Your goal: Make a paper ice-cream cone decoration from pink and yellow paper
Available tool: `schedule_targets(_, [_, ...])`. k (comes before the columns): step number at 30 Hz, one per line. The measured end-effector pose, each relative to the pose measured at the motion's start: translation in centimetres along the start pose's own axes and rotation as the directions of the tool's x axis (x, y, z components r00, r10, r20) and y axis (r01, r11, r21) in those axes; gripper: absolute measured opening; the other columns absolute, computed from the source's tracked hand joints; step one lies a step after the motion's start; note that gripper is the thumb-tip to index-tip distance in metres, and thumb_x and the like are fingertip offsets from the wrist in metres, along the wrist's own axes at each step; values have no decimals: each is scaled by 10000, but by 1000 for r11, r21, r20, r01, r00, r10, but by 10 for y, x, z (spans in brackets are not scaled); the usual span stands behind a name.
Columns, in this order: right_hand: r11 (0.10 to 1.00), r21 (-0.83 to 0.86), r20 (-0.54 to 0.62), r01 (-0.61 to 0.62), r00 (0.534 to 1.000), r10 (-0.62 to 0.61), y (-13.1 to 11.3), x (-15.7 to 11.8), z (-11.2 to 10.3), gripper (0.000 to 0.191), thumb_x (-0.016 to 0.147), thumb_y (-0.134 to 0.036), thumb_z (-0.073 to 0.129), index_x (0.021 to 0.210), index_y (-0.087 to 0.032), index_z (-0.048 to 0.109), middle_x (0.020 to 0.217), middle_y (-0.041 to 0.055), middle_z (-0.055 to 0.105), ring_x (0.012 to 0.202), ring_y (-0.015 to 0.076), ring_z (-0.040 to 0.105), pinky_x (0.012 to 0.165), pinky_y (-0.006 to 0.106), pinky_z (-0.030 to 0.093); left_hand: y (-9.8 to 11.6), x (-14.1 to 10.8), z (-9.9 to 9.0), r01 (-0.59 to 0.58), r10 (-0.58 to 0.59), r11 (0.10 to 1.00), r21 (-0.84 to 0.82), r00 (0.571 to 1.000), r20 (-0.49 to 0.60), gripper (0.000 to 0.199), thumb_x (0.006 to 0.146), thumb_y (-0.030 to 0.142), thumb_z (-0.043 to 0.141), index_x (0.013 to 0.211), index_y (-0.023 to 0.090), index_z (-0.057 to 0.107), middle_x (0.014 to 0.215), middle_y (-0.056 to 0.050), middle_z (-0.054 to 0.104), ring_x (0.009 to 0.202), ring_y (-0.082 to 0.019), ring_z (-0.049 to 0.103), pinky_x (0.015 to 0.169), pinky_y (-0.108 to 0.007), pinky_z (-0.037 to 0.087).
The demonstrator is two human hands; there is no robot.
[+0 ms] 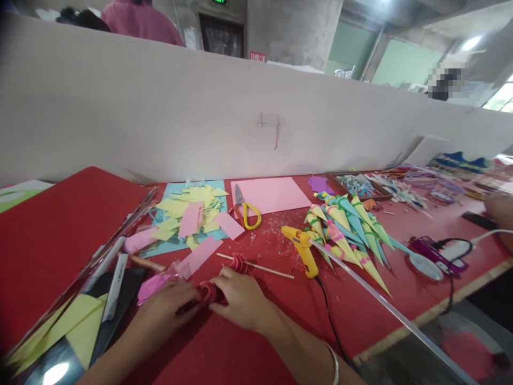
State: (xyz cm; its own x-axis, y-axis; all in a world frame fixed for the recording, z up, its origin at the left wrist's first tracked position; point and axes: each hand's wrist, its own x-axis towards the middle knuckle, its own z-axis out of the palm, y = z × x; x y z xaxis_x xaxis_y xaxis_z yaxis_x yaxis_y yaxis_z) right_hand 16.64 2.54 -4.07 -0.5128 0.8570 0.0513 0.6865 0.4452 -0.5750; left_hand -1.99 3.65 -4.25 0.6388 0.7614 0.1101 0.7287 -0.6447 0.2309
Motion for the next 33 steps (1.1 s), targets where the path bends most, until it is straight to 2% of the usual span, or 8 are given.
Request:
schedule_targets(8, [1000, 25, -10, 0, 1000, 0, 0, 1, -1, 240, 756, -190, 515, 992, -196, 555, 882, 13, 540, 757, 135, 533, 622, 212, 367, -1, 0, 0, -21, 21, 1000, -9, 1000, -19, 147, 785, 177, 485, 666, 194, 569, 646, 10, 648, 578, -152, 571, 576, -255, 354])
schedule_targets(13, [999, 34, -15, 0, 1000, 1, 0, 1, 0, 252, 760, -153, 470, 989, -201, 563, 855, 10, 532, 710, 124, 519, 605, 208, 367, -2, 0, 2, -37, 39, 998, 58, 999, -27, 134, 773, 177, 508, 663, 192, 583, 630, 2, 643, 576, -164, 564, 551, -261, 337])
schedule_targets(21, [994, 83, 27, 72, 997, -75, 2, -1, -7, 349, 787, -123, 424, 1107, -217, 528, 974, 30, 542, 849, 142, 534, 733, 224, 399, -4, -1, 4, -103, 107, 991, 81, 993, -49, 163, 773, 130, 493, 653, 198, 580, 619, 17, 644, 559, -147, 566, 555, -259, 338])
schedule_targets(26, [995, 101, -24, 22, 1000, -20, 0, 0, -5, 256, 838, -157, 396, 1008, -193, 585, 907, 31, 567, 813, 137, 546, 711, 224, 399, -3, -1, 0, -198, 208, 969, 147, 976, -58, 221, 814, 109, 434, 685, 208, 584, 609, 24, 621, 535, -136, 553, 536, -266, 307])
schedule_targets(30, [993, 106, -76, -52, 995, 60, 1, 0, -3, 203, 808, -162, 470, 952, -197, 608, 868, 18, 573, 745, 126, 537, 658, 219, 391, -1, -1, -3, -255, 261, 957, 140, 965, -30, 265, 830, 100, 386, 685, 213, 576, 627, 29, 617, 524, -127, 540, 545, -271, 311])
schedule_targets(33, [990, 139, -70, -35, 997, 45, 2, 0, -5, 186, 795, -144, 487, 923, -200, 610, 824, 3, 554, 653, 101, 500, 592, 201, 378, -1, -2, -5, -262, 268, 956, 131, 963, -26, 280, 824, 91, 370, 691, 220, 580, 635, 29, 622, 534, -125, 541, 556, -272, 322])
